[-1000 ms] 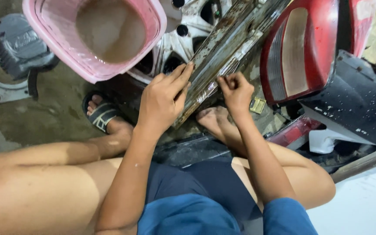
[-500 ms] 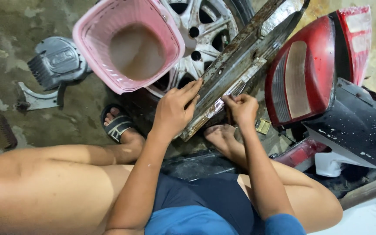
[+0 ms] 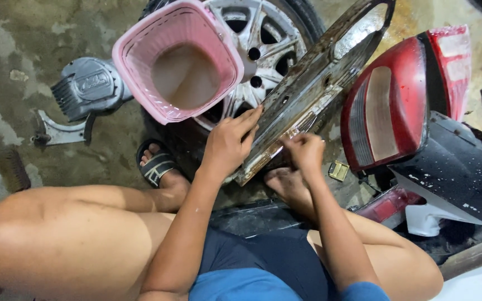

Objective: The person sands a metal automotive part by hand using a small piece of sandpaper, dipping it into a pink bucket of water occasionally.

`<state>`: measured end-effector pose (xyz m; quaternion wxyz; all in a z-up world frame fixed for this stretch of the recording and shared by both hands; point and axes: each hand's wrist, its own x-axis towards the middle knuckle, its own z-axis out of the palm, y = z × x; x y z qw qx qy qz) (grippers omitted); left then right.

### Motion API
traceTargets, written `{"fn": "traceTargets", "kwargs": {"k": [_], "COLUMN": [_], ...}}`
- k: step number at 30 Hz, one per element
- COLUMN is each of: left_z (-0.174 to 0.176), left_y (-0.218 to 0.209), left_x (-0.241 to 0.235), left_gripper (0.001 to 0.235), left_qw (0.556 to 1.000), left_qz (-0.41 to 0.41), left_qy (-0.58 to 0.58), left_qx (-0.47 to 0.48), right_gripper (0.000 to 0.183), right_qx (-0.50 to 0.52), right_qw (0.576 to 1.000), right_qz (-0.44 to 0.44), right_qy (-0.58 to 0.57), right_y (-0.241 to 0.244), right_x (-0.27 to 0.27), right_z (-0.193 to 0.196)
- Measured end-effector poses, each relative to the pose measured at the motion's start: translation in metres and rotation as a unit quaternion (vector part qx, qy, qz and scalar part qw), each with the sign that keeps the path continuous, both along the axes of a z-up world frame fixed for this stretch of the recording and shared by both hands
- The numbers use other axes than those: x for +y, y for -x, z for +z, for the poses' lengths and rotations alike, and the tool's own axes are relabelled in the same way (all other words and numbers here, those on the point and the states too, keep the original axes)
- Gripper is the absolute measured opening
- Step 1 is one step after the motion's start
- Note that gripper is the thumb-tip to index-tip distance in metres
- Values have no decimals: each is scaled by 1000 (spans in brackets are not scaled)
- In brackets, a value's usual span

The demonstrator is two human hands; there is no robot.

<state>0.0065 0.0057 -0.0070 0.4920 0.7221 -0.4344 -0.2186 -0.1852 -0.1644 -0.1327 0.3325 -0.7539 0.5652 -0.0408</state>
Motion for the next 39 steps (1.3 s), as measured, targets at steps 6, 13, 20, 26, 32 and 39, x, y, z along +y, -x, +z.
{"fn": "traceTargets", "kwargs": {"k": [6,13,20,26,32,39], "left_z": [1,0,-10,-16,-9,9], "left_y": [-1,1,-3,-6,-9,-15], "left_x": [1,0,0,1,3,8], "left_gripper": [41,41,47,54,52,50], "left_qw": [1000,1000,1000,998,999,997], "left_qz": [-12,-7,-4,10,23,19], "left_qy": [-9,-9,11,-8,-28,-56], "left_qx": [-4,-23,-20,-58,-30,-47], "right_gripper": [36,29,33,21,29,21], "right_qx": [21,-1,-83,-229,-269,-281], "right_qw": [999,1000,996,944,921,922], "right_qz": [13,5,-15,-120,-99,-97], "right_qy": [-42,2,-38,-206,-262,-246], "right_y": [7,4,-15,64,55,46], "right_x": [28,12,29,-3,-3,2], "right_z": [-14,-10,70,-8,40,50]}}
